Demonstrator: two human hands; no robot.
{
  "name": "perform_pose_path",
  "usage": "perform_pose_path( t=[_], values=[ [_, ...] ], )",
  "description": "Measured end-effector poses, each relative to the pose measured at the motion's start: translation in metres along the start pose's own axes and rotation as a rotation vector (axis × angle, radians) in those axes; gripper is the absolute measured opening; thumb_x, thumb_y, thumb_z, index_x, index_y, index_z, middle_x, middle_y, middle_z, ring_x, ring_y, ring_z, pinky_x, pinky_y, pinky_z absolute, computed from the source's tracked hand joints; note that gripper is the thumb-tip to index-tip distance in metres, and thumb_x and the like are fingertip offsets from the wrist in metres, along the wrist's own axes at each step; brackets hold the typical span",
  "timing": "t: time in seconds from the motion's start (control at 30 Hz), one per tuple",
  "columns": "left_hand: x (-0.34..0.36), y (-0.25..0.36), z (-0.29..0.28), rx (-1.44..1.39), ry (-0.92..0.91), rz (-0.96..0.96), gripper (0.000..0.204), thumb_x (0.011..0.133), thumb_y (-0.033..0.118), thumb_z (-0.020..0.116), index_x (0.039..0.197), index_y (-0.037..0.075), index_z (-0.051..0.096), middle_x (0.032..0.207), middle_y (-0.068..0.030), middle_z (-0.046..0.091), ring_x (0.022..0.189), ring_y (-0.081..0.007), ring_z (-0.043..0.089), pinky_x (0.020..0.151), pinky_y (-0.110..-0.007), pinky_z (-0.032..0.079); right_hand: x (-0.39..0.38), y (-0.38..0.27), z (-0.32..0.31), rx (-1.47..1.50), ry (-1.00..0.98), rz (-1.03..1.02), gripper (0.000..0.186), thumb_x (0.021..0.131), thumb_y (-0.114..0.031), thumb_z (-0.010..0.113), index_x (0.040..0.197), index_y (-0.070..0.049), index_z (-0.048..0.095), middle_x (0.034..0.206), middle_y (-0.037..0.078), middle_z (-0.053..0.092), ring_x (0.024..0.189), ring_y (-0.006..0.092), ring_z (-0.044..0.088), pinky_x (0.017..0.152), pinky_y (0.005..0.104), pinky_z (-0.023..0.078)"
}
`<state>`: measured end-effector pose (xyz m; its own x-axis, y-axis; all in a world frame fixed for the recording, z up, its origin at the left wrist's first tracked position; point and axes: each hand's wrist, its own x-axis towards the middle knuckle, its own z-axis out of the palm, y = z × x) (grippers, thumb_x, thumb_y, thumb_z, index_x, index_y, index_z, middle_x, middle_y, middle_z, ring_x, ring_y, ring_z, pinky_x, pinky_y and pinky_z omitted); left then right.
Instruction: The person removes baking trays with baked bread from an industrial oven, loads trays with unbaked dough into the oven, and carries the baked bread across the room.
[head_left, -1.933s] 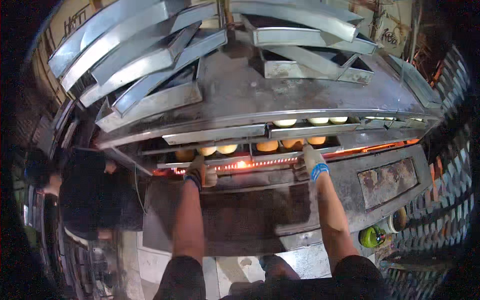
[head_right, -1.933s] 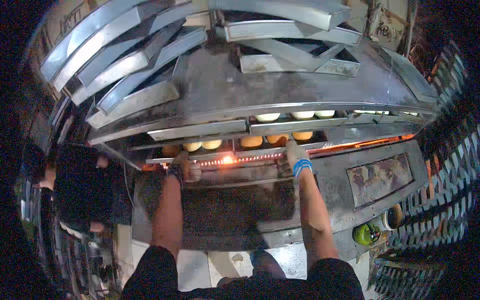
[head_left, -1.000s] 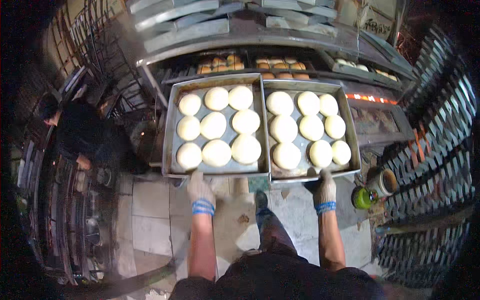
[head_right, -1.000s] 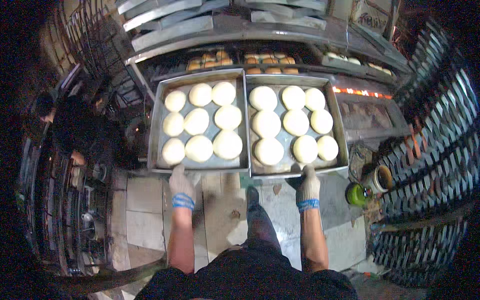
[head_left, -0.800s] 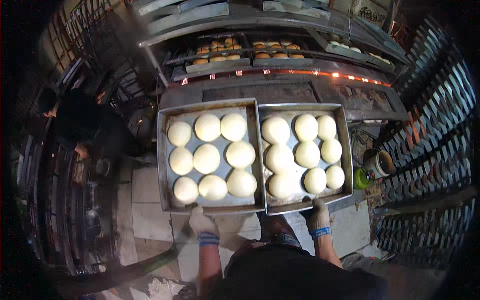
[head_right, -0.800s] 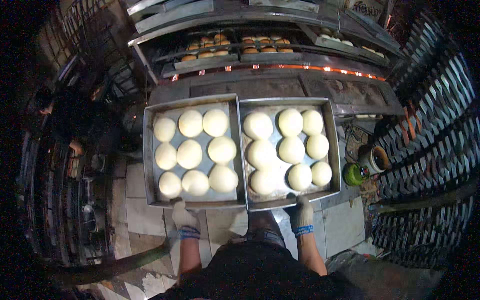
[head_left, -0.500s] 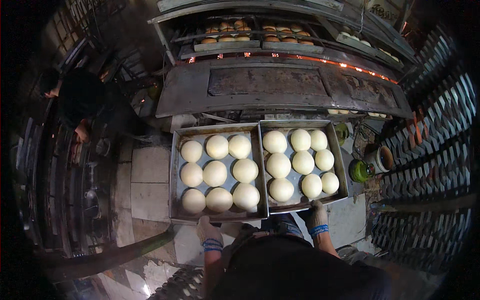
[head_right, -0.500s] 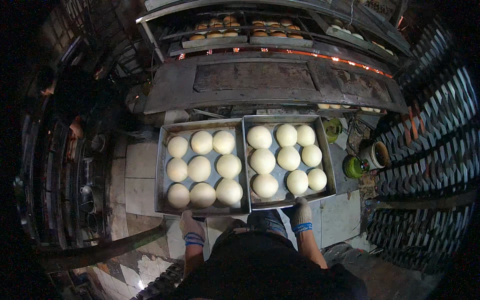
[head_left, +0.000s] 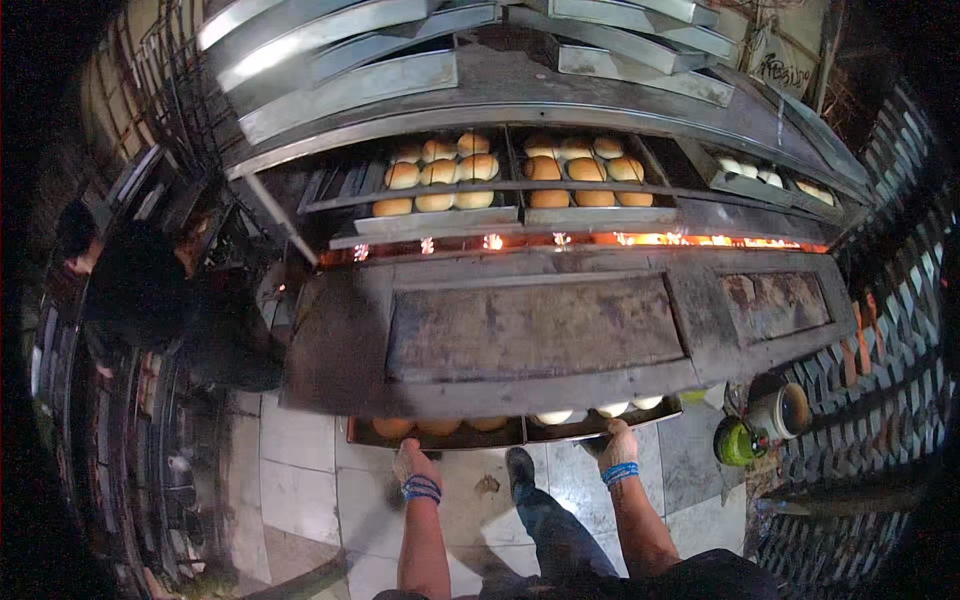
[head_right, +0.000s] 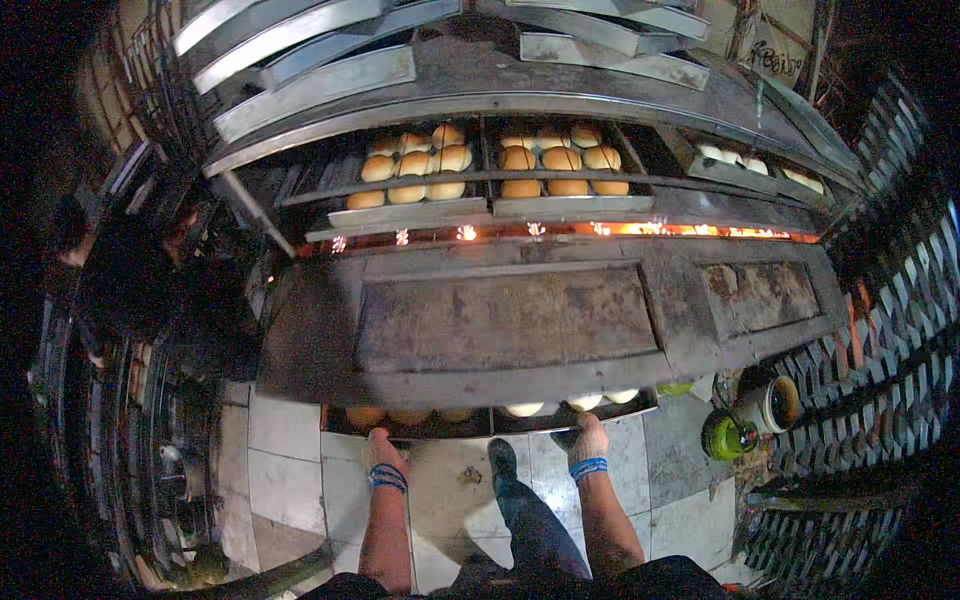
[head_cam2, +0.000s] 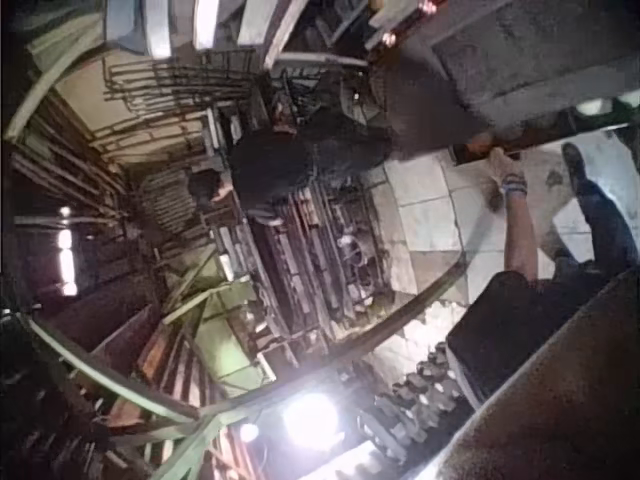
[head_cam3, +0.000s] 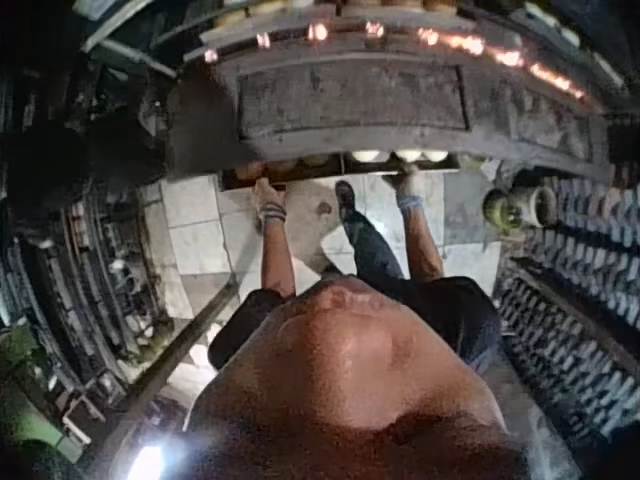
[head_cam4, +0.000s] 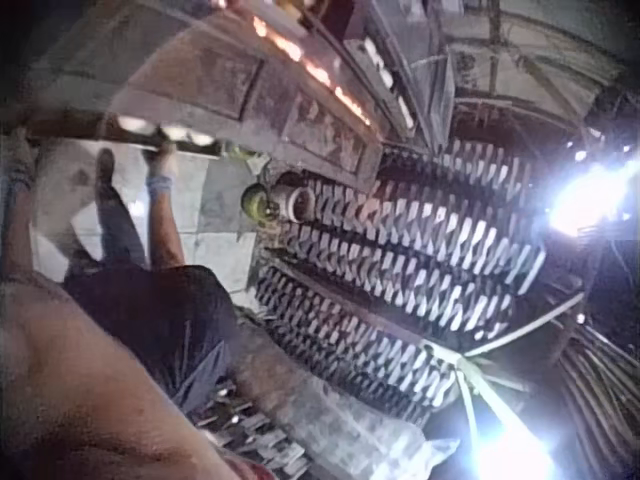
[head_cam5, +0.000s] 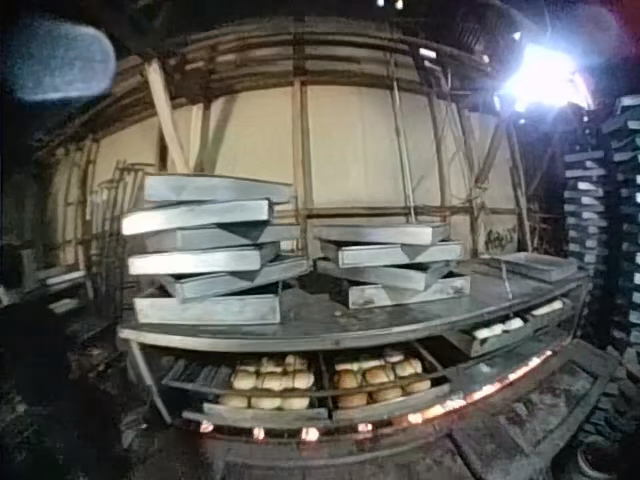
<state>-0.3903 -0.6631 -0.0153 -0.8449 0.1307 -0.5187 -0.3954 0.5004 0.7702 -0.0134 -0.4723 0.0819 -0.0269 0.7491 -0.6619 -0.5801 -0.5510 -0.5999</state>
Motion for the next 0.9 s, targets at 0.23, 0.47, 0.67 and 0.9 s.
perform_pose_path(
  t=[0.23, 0.47, 0.67, 0.9],
  values=[
    [0.07, -0.016, 0.068, 1.336, -0.269, 1.186, 0.063, 0.094, 0.047, 0.056, 0.145, 0.012, 0.047, 0.149, -0.0179, 0.048, 0.134, -0.0392, 0.046, 0.112, -0.053, 0.036, 0.106, -0.003, -0.015, -1.273, 0.023, -0.298, 0.046, 0.099, -0.033, 0.044, 0.138, -0.01, 0.054, 0.142, 0.011, 0.053, 0.13, 0.0295, 0.049, 0.111, 0.0447, 0.038],
    [0.07, 0.011, 0.077, 1.435, -0.322, 0.964, 0.055, 0.096, 0.045, 0.053, 0.14, 0.013, 0.053, 0.14, -0.0175, 0.056, 0.128, -0.0391, 0.053, 0.108, -0.051, 0.041, 0.159, 0.008, -0.025, -1.506, -0.206, -0.39, 0.056, 0.1, -0.041, 0.045, 0.146, -0.009, 0.049, 0.15, 0.011, 0.049, 0.139, 0.0287, 0.043, 0.115, 0.0391, 0.034],
    [-0.022, 0.038, 0.134, 1.563, -0.605, 1.44, 0.049, 0.098, 0.043, 0.05, 0.136, 0.013, 0.058, 0.133, -0.0172, 0.062, 0.122, -0.0391, 0.058, 0.105, -0.049, 0.044, 0.174, -0.002, -0.024, -1.768, -0.298, -0.413, 0.058, 0.097, -0.042, 0.048, 0.143, -0.007, 0.052, 0.145, 0.015, 0.054, 0.134, 0.0319, 0.049, 0.112, 0.0407, 0.038],
    [-0.279, 0.01, 0.132, 0.869, -0.963, 0.29, 0.05, 0.093, 0.046, 0.049, 0.121, 0.008, 0.065, 0.128, -0.0241, 0.063, 0.121, -0.042, 0.057, 0.105, -0.044, 0.043, 0.062, -0.044, -0.159, -1.772, -0.521, -0.092, 0.061, 0.093, -0.044, 0.051, 0.139, -0.004, 0.055, 0.139, 0.018, 0.059, 0.129, 0.035, 0.055, 0.109, 0.0423, 0.042]
  ],
)
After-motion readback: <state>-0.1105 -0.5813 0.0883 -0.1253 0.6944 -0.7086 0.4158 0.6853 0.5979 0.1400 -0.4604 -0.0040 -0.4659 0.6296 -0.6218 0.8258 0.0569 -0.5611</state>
